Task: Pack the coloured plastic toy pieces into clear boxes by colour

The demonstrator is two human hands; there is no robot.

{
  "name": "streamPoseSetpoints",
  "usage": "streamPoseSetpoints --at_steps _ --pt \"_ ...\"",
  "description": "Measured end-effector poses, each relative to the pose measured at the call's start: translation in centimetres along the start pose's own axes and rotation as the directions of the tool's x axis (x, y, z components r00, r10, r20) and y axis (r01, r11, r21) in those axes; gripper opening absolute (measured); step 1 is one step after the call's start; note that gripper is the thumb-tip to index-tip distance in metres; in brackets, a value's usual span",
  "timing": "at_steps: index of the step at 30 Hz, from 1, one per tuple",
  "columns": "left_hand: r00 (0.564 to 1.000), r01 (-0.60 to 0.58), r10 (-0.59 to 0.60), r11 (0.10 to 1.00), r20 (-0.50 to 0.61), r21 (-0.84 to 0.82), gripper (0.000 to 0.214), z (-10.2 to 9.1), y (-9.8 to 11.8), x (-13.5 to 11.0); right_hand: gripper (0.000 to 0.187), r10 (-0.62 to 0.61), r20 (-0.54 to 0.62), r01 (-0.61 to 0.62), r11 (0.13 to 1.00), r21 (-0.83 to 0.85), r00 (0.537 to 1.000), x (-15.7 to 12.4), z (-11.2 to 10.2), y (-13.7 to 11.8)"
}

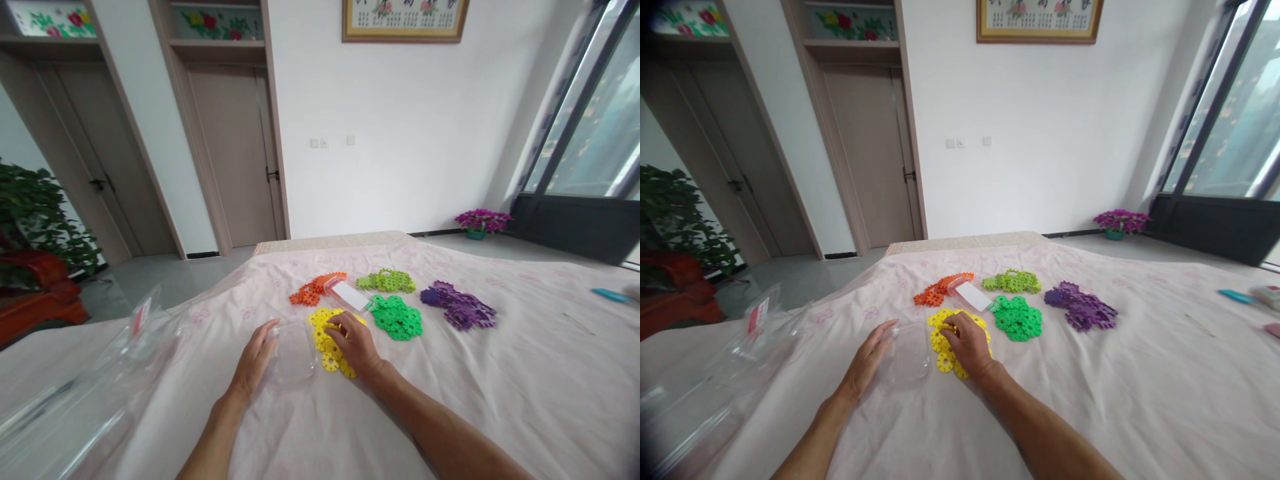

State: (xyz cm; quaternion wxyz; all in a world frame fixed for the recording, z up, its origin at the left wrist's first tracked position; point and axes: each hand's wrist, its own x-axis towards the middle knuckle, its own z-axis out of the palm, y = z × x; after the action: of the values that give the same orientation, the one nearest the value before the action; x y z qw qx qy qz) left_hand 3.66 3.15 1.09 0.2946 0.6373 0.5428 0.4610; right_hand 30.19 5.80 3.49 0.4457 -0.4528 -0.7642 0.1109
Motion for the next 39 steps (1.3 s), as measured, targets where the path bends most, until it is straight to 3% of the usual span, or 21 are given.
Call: streamPoseSetpoints --at_steps 4,11,14,17,20,23,29,35,39 --pt "1.0 0.001 -0.001 1.0 0.013 -0.014 0.045 0.1 0.3 -0.1 0.006 -0.078 -0.054 0.084 0.99 0.117 0.996 -0.1 0.7 -0.6" --pt "0.999 0.012 -0.011 1.0 0.049 -0.022 0.045 0.1 0.8 -0.2 0.03 -0.259 0.016 0.252 0.951 0.179 0.966 -0.4 1.4 -1.5" --pt "0.999 0.017 -0.016 1.0 0.033 -0.027 0.044 0.2 0.7 -0.2 0.034 -0.235 0.005 0.234 0.97 0.068 0.972 -0.1 1.1 -0.6" --pt "1.0 0.011 -0.01 0.999 0.029 -0.034 0.044 0.1 0.5 -0.1 0.032 -0.138 0.04 0.143 0.972 -0.185 0.99 0.2 0.4 0.2" --pt "0.999 0.014 -0.013 0.999 0.032 -0.04 0.044 0.1 0.5 -0.2 0.038 -0.017 0.075 0.046 0.913 -0.406 0.997 0.3 -0.1 0.2" --pt "0.999 0.03 -0.029 0.999 0.034 -0.042 0.044 0.1 0.6 -0.2 0.044 0.044 0.121 0.024 0.861 -0.508 0.992 0.2 0.1 -0.3" --pt "0.999 0.023 -0.021 0.998 0.04 -0.057 0.045 0.2 0.7 -0.2 0.035 0.047 0.162 0.041 0.864 -0.502 0.986 0.3 0.6 -0.4" --pt "0.999 0.03 -0.028 0.998 0.032 -0.05 0.046 0.1 0.7 -0.2 0.033 -0.016 0.132 0.066 0.921 -0.384 0.991 0.4 0.7 0.0" --pt "0.999 0.03 -0.029 0.998 0.037 -0.047 0.046 0.2 0.7 -0.2 0.021 -0.019 0.113 0.053 0.951 -0.305 0.993 0.4 0.6 -0.1"
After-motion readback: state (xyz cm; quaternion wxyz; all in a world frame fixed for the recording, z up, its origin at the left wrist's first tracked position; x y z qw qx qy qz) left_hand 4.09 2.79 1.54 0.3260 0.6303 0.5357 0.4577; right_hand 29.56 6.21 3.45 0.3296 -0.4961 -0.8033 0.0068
